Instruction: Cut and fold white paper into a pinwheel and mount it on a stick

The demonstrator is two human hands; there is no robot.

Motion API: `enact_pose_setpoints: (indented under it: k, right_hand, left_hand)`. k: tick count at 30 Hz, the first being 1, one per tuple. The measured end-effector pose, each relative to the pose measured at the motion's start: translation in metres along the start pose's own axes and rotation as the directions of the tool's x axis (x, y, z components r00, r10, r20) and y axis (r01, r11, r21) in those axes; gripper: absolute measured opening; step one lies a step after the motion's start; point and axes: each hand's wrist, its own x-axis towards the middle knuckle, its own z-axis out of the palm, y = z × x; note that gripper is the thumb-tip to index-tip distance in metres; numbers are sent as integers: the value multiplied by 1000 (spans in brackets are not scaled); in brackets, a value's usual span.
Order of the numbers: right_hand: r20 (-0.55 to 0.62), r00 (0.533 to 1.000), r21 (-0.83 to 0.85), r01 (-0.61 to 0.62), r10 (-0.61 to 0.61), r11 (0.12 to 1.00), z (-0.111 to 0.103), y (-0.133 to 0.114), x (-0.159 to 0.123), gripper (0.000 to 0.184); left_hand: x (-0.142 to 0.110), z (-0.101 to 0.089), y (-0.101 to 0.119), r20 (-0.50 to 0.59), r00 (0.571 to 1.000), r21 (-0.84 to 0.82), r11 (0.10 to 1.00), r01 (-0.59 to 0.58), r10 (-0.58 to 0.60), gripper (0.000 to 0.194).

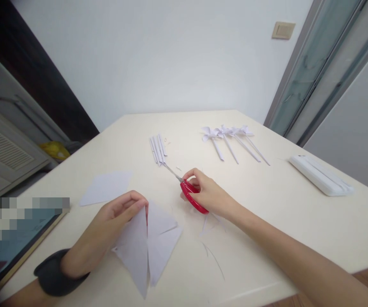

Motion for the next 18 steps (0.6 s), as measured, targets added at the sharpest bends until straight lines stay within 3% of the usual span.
enact_pose_setpoints:
  k: [7,10,13,18]
  right_hand:
    - [-108,989,-413,46,-99,910,-2,8,1,26]
    - [-131,984,-483,46,-124,874,0,11,1,27]
    - [-76,994,-359,52,-84,932,2,12,3,22]
    - [57,998,23,-10,9,1000,9,8,3,25]
  left_hand:
    - [2,-4,0,-84,996,-24,999,-24,22,20]
    - [2,-3,-1,-88,996,-81,997,1,-8,20]
    - [0,-1,-1,-43,999,-147,989,24,-31,21]
    - [-3,1,0,-34,998,-183,982,40,-47,20]
